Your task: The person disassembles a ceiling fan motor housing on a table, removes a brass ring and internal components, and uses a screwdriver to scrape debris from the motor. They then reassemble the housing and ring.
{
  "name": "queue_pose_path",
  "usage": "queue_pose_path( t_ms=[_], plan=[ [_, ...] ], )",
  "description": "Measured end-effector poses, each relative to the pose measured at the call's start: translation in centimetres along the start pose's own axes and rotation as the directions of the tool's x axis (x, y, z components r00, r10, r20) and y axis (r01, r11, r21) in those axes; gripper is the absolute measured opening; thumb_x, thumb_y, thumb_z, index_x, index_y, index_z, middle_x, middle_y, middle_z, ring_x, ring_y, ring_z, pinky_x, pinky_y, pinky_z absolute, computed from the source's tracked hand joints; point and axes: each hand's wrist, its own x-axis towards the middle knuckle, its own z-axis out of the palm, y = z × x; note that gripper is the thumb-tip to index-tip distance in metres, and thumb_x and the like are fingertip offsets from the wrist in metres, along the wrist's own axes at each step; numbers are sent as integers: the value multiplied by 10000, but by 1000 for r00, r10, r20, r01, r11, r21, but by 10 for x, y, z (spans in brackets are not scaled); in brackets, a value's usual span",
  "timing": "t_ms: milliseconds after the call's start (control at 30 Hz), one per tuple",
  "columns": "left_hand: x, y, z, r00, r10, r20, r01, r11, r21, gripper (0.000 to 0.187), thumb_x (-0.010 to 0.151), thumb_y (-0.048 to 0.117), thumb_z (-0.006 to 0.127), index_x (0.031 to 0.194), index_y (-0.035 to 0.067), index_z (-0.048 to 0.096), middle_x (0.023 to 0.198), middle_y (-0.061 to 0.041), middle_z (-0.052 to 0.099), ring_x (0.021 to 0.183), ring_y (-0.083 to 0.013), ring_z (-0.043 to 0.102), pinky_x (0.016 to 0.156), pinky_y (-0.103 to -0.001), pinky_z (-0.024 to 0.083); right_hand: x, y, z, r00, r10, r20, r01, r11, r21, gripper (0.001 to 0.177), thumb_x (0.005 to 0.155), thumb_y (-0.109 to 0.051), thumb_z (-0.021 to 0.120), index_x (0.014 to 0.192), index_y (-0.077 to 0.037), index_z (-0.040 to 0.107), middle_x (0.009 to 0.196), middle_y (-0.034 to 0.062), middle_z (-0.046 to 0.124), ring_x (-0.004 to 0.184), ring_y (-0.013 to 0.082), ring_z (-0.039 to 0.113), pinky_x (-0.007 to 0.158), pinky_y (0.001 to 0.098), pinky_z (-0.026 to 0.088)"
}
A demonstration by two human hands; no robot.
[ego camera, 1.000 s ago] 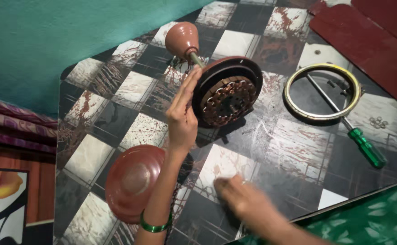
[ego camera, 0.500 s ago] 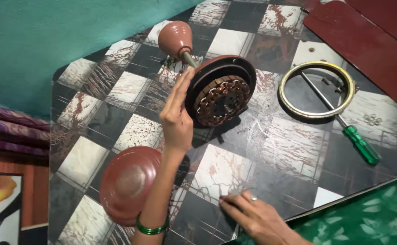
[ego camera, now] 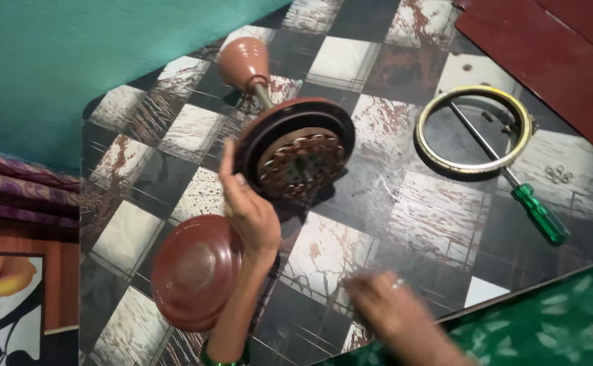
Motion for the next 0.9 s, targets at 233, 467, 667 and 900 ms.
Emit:
queue_pose_path(
  t_ms=[233,467,667,900],
  plan=[
    [20,24,11,979,182,96,-206,877,435,516,1131,341,346,1579,99,429,1681,-154,339,1602,-363,248,1264,-657,-99,-10,23,-19,999,-31,-20,29,997,-68,361,757,-6,680,1118,18,688,1052,151,690,916,276,653,735,397,578],
    [24,25,27,966,195,171,-258,790,556,550,1118,483,309,1549,208,512,1638,-77,417,1560,-352,302,1217,-727,-99,-30,58,-35,981,190,37,-183,973,-144,348,806,1,696,1149,-42,729,1002,139,700,884,290,659,703,409,566],
    [24,23,34,965,230,128,-261,775,575,566,1129,504,290,1541,190,518,1618,-85,432,1536,-369,330,1215,-715,-96,-47,47,-48,990,73,118,-57,989,-135,499,758,21,636,1253,0,690,1122,153,686,956,259,669,806,361,578],
    [21,15,30,967,244,71,-239,782,575,550,1133,461,282,1523,169,536,1580,-67,479,1497,-328,401,1235,-683,-102,-78,83,-60,987,95,131,4,795,-607,411,786,79,607,1185,13,682,1148,173,680,984,300,672,843,391,575]
  ],
)
